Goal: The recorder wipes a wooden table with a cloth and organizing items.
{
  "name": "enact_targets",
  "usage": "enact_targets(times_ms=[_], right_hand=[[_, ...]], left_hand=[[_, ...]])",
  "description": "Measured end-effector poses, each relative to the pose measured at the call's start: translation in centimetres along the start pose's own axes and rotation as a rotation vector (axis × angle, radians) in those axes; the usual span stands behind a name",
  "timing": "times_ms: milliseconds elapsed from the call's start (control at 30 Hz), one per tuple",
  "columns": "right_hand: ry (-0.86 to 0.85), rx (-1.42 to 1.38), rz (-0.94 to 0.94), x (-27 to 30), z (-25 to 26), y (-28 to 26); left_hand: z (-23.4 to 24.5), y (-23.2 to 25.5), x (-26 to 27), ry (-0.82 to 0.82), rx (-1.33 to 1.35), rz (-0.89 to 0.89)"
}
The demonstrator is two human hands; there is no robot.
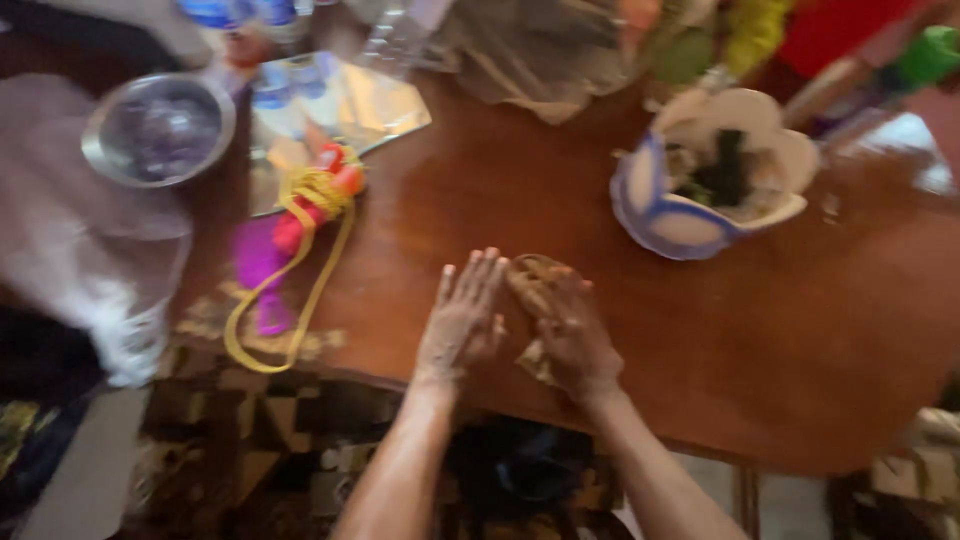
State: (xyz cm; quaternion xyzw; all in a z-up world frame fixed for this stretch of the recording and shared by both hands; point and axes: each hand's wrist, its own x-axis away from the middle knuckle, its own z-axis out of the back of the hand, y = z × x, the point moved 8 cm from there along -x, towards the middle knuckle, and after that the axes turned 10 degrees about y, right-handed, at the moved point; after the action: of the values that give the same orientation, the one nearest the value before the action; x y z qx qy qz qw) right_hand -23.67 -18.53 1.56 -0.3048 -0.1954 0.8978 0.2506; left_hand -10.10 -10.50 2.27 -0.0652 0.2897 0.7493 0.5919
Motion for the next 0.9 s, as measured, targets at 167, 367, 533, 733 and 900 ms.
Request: enact_targets(times_ms=[167, 367, 533, 733, 900], right_hand=[[0.076, 0.761, 0.065, 6.5, 7.7, 9.7], [0.229, 0.619, -0.205, 9.5, 8.3, 15.0], [0.145, 0.182, -0.140, 5.0, 16.4, 6.9], [0.245, 0.520, -0.308, 12.4, 19.8, 17.4], [0.374, 0.398, -0.326, 11.6, 15.7, 15.3]], left_hand=[[-5.8, 10.7, -2.1, -0.007, 0.245, -0.097], [-9.8, 17.1, -3.7, -0.051, 0.262, -0.173], [-10.4, 19.8, -3.4, -0.103, 0.323, -0.164], [-12.0, 19.8, -2.8, -0.120, 0.210, -0.113], [-11.7, 19.8, -3.0, -0.088, 0.204, -0.126]])
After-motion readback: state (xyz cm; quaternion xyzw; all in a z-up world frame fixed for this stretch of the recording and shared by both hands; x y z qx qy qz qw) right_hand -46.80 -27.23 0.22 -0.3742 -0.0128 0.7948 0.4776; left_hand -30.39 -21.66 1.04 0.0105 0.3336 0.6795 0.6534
